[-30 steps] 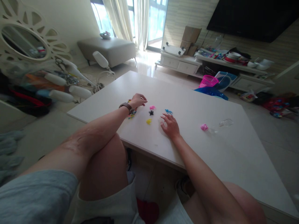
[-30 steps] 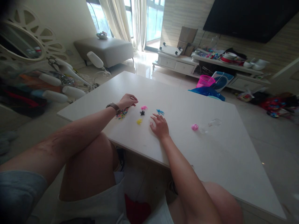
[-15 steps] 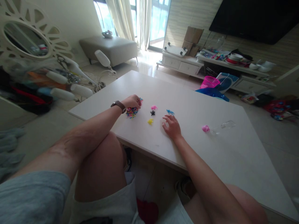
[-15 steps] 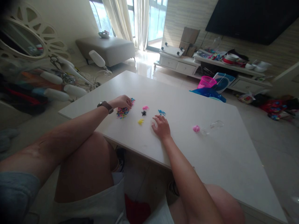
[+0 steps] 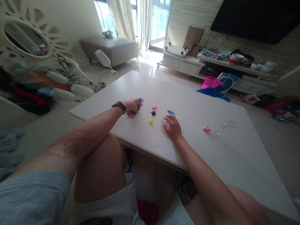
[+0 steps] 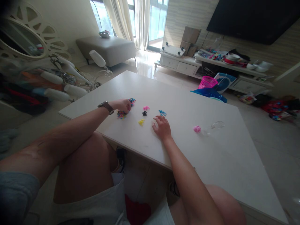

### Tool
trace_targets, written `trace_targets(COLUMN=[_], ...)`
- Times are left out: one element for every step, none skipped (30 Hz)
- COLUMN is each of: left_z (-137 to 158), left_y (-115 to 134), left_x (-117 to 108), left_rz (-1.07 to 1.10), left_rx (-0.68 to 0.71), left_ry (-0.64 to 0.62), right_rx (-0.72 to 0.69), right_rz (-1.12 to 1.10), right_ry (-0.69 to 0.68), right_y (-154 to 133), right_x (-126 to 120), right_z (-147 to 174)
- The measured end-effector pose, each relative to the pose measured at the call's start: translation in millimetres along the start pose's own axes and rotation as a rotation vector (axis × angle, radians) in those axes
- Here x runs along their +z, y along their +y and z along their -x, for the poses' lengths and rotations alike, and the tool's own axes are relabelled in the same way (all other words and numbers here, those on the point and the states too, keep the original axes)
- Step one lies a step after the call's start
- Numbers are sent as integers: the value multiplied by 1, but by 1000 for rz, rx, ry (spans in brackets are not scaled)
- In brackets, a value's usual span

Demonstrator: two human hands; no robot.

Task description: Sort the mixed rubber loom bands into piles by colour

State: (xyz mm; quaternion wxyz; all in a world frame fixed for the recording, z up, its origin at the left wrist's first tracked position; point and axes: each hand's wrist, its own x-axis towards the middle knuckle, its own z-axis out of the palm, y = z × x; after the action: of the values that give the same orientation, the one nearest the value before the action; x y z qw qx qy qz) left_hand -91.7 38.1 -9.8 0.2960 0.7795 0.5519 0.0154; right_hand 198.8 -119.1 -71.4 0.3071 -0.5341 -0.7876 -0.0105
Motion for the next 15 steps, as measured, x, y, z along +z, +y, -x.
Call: trace_targets(left_z=[1,1,3,4,6,7,9,10,11,11,10,9,7,5,3], left_y=[0,1,3,5,8,10,14,17,21,25,28,32,36,41,45], left_x=[-1,-2,-3,-4,-5,-6,-6,-6,-4,-2,1,4,8,12,16], left_rz=[2,11,29,52,80,110,141,172,200,223,243,259,271,282,289], left_rx=[-4,-10,-11,-7,8,31,59,86,112,136,161,193,230,270,309], left_ry=[9,19,30,45,62,77,87,89,82,69,54,43,36,33,25], right_rx=[-2,-3,-4,-5,-6,-6,-6,-4,-1,2,3,3,2,0,-2], right_rz=[0,3,8,13,17,19,19,19,19,20,22,22,21,18,14], right_ry=[2,3,4,4,5,5,4,1,-2,-6,-10,-12,-11,-7,-3], right_y=[0,0,0,0,0,0,0,0,0,-1,-1,-1,-2,-2,-2], right_x=[0,0,1,1,1,1,1,1,1,1,0,0,0,0,0], right_z=[0,0,-1,-1,-1,-1,-1,-1,-1,0,0,0,0,0,1])
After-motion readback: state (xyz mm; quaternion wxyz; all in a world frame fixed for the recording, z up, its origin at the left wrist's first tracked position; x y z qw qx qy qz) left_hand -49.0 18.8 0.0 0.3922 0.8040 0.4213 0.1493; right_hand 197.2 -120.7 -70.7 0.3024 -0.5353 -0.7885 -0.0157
